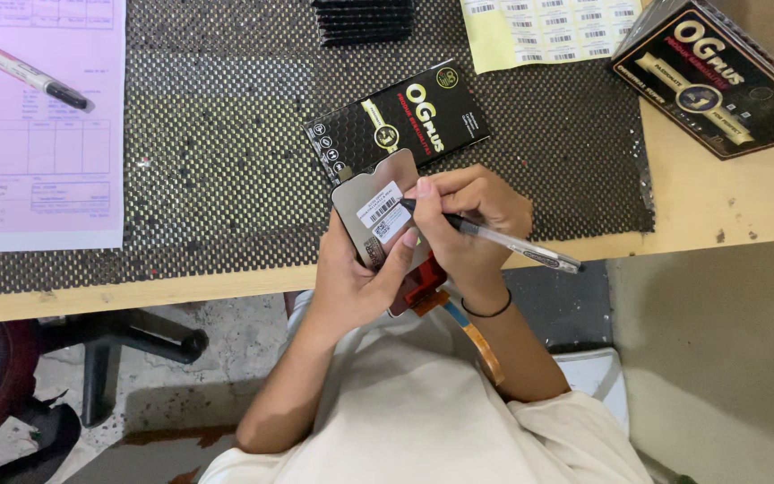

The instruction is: The person pulls a plastic film off a phone screen, handles a ribbon cable, and slides the screen into a black sleeve. They write on a sticker with a pen and attach it to the screen.

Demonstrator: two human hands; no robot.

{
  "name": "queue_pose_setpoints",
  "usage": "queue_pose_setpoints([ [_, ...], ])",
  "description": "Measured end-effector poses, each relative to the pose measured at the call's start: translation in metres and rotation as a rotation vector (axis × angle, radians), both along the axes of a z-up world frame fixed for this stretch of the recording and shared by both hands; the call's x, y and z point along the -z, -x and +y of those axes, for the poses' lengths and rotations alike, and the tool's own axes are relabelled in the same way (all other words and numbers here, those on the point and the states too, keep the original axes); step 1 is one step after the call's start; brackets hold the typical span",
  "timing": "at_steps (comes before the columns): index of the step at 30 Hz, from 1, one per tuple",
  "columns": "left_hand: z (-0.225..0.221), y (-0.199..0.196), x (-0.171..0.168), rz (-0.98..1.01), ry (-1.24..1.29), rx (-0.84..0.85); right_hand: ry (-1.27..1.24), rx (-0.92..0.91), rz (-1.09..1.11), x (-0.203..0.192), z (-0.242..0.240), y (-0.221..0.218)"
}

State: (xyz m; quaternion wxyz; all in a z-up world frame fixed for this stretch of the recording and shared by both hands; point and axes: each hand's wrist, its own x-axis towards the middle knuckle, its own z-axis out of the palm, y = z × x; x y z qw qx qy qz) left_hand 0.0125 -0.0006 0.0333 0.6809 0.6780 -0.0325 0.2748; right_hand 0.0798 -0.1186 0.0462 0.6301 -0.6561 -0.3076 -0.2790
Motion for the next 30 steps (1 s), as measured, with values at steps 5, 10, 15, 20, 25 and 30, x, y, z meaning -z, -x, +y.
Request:
queue_pose_setpoints([
  [5,0.003,-0.001,0.007,0.007,-0.004,0.007,0.028,0.037,-0.003,-0.001,0.000,0.001],
  [10,0.003,-0.001,-0.002,-0.002,-0.005,0.019,0.027,0.047,0.006,-0.003,0.001,0.002],
  [15,-0.001,0.005,-0.016,-0.018,-0.019,0.030,0.032,0.079,-0.024,0.002,0.001,0.001],
  [20,0.004,-0.001,-0.001,-0.025,-0.020,0.019,0.029,0.098,-0.032,0.001,0.002,0.002],
  [25,0.003,0.000,0.003,-0.022,-0.004,0.017,0.038,0.106,-0.044,0.001,0.002,0.003],
  [30,0.004,0.000,0.005,-0.038,-0.026,0.002,0.028,0.110,-0.046,-0.002,0.003,0.005],
])
